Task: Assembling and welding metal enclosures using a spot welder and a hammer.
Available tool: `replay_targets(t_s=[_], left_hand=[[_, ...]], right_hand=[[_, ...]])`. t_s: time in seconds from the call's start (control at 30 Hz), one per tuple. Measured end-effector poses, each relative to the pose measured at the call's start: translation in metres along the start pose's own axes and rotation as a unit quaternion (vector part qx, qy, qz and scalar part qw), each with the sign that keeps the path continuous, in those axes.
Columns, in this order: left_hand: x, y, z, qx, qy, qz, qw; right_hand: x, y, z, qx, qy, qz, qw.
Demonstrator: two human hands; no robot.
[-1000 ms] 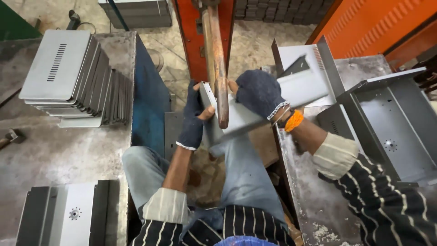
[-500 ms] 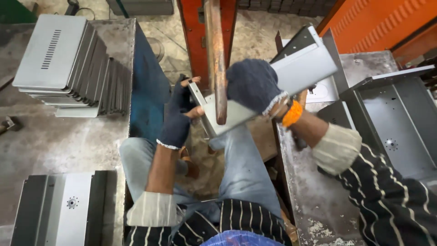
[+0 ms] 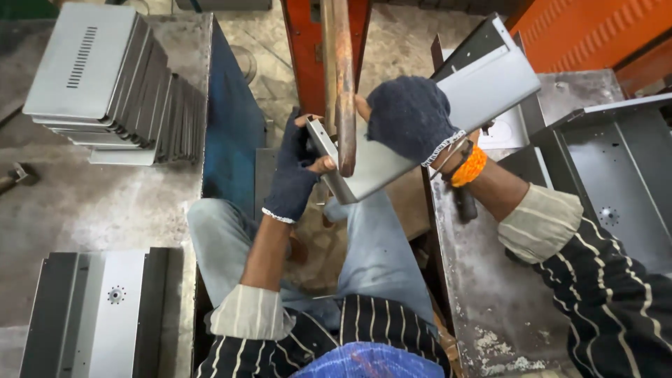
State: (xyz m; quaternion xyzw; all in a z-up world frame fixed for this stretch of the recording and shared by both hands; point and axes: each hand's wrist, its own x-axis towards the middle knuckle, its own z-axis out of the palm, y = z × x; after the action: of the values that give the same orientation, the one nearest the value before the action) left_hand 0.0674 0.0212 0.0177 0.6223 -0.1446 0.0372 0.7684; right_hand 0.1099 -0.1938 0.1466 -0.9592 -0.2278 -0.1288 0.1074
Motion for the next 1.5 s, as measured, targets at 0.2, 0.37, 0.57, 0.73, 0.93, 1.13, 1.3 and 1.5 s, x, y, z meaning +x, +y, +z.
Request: replay_targets(t_s=[0.2, 0.37, 0.57, 0.73, 0.93, 1.13, 1.3, 1.5], left_hand=[[0.004, -0.009, -0.003, -0.045, -0.002, 0.044, 0.998], [0.005, -0.012, -0.003, -0.060, -0.009, 0.013, 0.998], [0.004, -0.029, -0.011, -0.044, -0.011, 0.054, 0.998], [-0.003, -0.012, 0.000, 0.008, -0.002, 0.037, 0.999], [-0.011, -0.009, 0.002, -0.037, -0.013, 0.052, 0.998], [-0.022, 0.009, 0.008, -0.060, -0.044, 0.022, 0.997], [-0.022, 0.011, 0.017, -0.089, -0.047, 0.041, 0.994], [-0.024, -0.002, 0.015, -0.074, -0.022, 0.048, 0.996]], right_hand=[[-0.002, 0.000, 0.015, -0.049, 0.098, -0.031, 0.994], [-0.004, -0.009, 0.000, -0.007, 0.037, 0.018, 0.999], [-0.001, -0.005, 0.014, -0.011, 0.077, -0.011, 0.997], [-0.003, -0.002, 0.008, -0.003, 0.062, -0.008, 0.998], [-0.013, -0.005, 0.005, -0.052, 0.009, -0.014, 0.998], [-0.025, -0.007, 0.002, -0.038, 0.050, -0.051, 0.997], [-0.024, -0.007, -0.004, 0.025, 0.005, -0.012, 1.000], [-0.022, -0.009, -0.005, -0.007, 0.006, -0.019, 1.000]])
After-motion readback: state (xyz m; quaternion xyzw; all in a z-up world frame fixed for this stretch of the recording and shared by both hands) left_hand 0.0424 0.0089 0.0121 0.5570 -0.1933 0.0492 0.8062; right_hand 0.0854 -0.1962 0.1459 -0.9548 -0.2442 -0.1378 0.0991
